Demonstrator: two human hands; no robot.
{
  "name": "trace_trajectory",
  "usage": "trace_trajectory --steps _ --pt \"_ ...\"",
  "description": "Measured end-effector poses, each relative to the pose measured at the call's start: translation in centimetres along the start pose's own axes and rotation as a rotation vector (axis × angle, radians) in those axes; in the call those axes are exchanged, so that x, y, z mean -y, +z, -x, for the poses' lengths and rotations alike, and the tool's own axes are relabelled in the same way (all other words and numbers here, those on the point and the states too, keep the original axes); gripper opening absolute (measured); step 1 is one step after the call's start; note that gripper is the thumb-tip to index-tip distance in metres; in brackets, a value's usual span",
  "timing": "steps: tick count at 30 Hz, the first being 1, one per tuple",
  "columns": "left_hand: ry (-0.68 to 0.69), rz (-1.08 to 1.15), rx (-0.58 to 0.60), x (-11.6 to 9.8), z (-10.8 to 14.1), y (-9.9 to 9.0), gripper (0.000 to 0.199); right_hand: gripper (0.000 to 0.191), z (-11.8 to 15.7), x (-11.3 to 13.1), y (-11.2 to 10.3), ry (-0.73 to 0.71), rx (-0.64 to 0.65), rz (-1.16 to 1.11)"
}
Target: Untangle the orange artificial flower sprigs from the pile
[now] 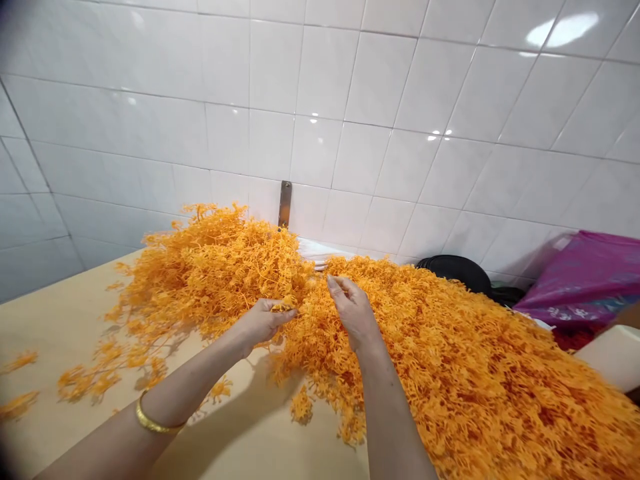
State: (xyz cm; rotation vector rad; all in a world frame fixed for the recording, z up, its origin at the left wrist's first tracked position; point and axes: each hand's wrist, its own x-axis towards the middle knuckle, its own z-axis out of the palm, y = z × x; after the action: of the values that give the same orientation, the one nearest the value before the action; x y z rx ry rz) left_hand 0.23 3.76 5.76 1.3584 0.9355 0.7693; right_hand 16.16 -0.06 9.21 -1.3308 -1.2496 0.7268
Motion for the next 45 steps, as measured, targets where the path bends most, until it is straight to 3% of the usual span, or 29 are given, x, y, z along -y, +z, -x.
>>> trace_trajectory --steps 5,8,12,16,18,20,23,27,30,33,38,41,45 --pt "0.017 -0.079 0.081 -0.3 0.7 0.6 0.029 0.028 0.8 0.4 1.0 -0.079 0.361 0.168" --pt "0.027 -0.059 0.104 -0.5 0.8 0.6 0.02 0.02 0.7 -0.4 2.4 -0.135 0.402 0.169" --pt "-0.009 -0.018 0.131 -0.7 0.7 0.3 0.012 0.026 -0.1 -2.0 3.0 -0.121 0.098 0.047" --pt "-0.018 -0.118 0.258 0.1 1.1 1.2 0.008 0.021 -1.2 -2.6 0.6 0.094 -0.336 -0.28" --pt "-0.021 -0.135 0.253 0.8 1.2 1.9 0.006 0.02 -1.4 -2.3 -0.8 0.135 -0.396 -0.377" --pt "-0.035 -0.131 0.191 1.3 1.0 2.2 0.009 0.016 -1.2 -1.7 -1.5 0.144 -0.316 -0.349" --pt "-0.044 -0.102 0.127 1.6 0.5 1.7 0.017 0.027 -0.5 -0.7 -1.1 0.135 -0.084 -0.131" --pt "-0.024 -0.084 0.149 1.2 0.3 1.1 0.02 0.033 0.6 0.0 0.4 -0.007 0.256 0.155" --pt "0.011 -0.086 0.166 0.8 0.6 1.2 0.016 0.027 1.0 0.0 1.6 -0.137 0.404 0.286" --pt "0.018 -0.053 0.181 0.7 0.7 1.5 0.013 0.012 1.0 -0.2 2.7 -0.27 0.398 0.355" --pt "-0.024 0.009 0.124 1.2 0.0 1.2 0.028 0.018 0.5 -0.7 3.1 -0.314 0.2 0.353" --pt "0.015 -0.015 0.1 1.3 -0.1 1.1 0.03 0.013 0.4 -1.1 2.8 -0.238 0.248 0.333" --pt "0.056 -0.053 0.098 0.8 0.3 1.5 0.011 0.011 0.4 -1.3 2.6 -0.174 0.357 0.352"
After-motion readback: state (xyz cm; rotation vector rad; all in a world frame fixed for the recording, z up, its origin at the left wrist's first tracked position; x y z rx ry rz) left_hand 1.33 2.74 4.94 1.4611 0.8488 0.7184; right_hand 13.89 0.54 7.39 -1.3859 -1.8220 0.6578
